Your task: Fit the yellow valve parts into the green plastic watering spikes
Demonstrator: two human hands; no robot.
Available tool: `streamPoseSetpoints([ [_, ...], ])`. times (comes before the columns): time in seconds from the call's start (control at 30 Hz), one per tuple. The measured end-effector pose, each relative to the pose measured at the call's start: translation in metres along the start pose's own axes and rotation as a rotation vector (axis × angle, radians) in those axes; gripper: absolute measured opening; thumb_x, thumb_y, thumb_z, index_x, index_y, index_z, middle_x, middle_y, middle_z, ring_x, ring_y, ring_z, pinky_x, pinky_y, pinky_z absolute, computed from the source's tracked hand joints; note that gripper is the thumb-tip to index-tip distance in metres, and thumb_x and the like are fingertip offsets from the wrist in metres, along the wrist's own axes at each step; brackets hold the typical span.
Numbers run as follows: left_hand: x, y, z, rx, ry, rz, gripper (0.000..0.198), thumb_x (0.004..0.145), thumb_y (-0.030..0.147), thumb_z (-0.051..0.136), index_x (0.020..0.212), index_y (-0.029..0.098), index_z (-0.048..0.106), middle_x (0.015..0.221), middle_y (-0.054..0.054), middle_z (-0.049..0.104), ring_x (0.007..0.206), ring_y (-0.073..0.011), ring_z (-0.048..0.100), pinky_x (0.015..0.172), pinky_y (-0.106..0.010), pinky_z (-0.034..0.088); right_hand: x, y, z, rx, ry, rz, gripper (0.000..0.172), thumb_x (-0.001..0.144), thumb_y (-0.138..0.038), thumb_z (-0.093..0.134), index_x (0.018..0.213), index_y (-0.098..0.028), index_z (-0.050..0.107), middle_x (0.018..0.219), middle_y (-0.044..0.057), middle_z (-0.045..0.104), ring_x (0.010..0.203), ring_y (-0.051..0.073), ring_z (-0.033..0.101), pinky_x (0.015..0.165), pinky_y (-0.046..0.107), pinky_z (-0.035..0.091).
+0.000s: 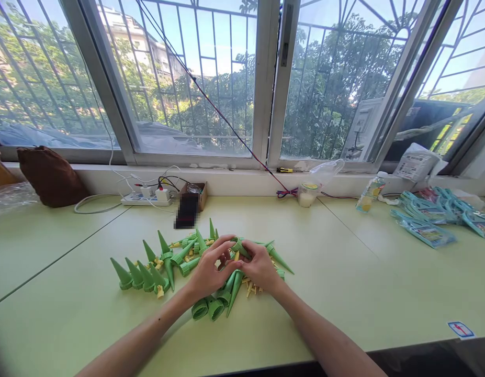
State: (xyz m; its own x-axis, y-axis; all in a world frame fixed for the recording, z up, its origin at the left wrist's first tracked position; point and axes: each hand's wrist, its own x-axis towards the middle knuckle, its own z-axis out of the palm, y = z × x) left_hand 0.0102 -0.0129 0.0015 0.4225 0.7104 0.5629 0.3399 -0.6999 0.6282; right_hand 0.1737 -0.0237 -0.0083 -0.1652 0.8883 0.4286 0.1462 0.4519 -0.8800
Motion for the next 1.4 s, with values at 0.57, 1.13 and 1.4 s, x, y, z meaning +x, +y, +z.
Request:
streamPoseSetpoints([
  [0.57, -0.0003, 0.0021, 0.0045, 0.065, 0.053, -0.009, 0.024, 0.084, 0.029, 0.065, 0.104, 0.018, 0.058, 0.123, -0.009, 0.057, 0.056, -0.006, 0.052, 0.06, -0.025, 0.051, -0.0036, 0.0014, 0.0047, -0.097, -0.04, -0.117, 0.008, 0.08, -0.014, 0.051, 0.085, -0.018, 0.056, 0.074, 0.0, 0.056, 0.066, 0.015, 0.047, 0.06, 0.025, 0.04],
  [1.13, -0.0005, 0.005, 0.0045, 0.049, 0.09, -0.016, 0.02, 0.087, 0.032, 0.061, 0.098, 0.016, 0.059, 0.119, -0.01, 0.059, 0.05, -0.0036, 0.046, 0.054, -0.024, 0.047, -0.0041, -0.0011, 0.0036, -0.18, -0.088, -0.159, 0.015, 0.089, -0.01, 0.043, 0.092, -0.018, 0.055, 0.08, 0.0, 0.057, 0.07, 0.014, 0.048, 0.065, 0.026, 0.04],
  [1.4, -0.0006, 0.0025, 0.004, 0.033, 0.088, 0.007, 0.019, 0.088, 0.029, 0.059, 0.103, 0.017, 0.059, 0.122, -0.011, 0.059, 0.053, -0.005, 0.05, 0.055, -0.024, 0.049, -0.0026, 0.0014, -0.0017, -0.156, -0.107, -0.144, 0.01, 0.094, -0.026, 0.049, 0.091, -0.018, 0.054, 0.081, 0.001, 0.054, 0.071, 0.015, 0.046, 0.065, 0.026, 0.04],
])
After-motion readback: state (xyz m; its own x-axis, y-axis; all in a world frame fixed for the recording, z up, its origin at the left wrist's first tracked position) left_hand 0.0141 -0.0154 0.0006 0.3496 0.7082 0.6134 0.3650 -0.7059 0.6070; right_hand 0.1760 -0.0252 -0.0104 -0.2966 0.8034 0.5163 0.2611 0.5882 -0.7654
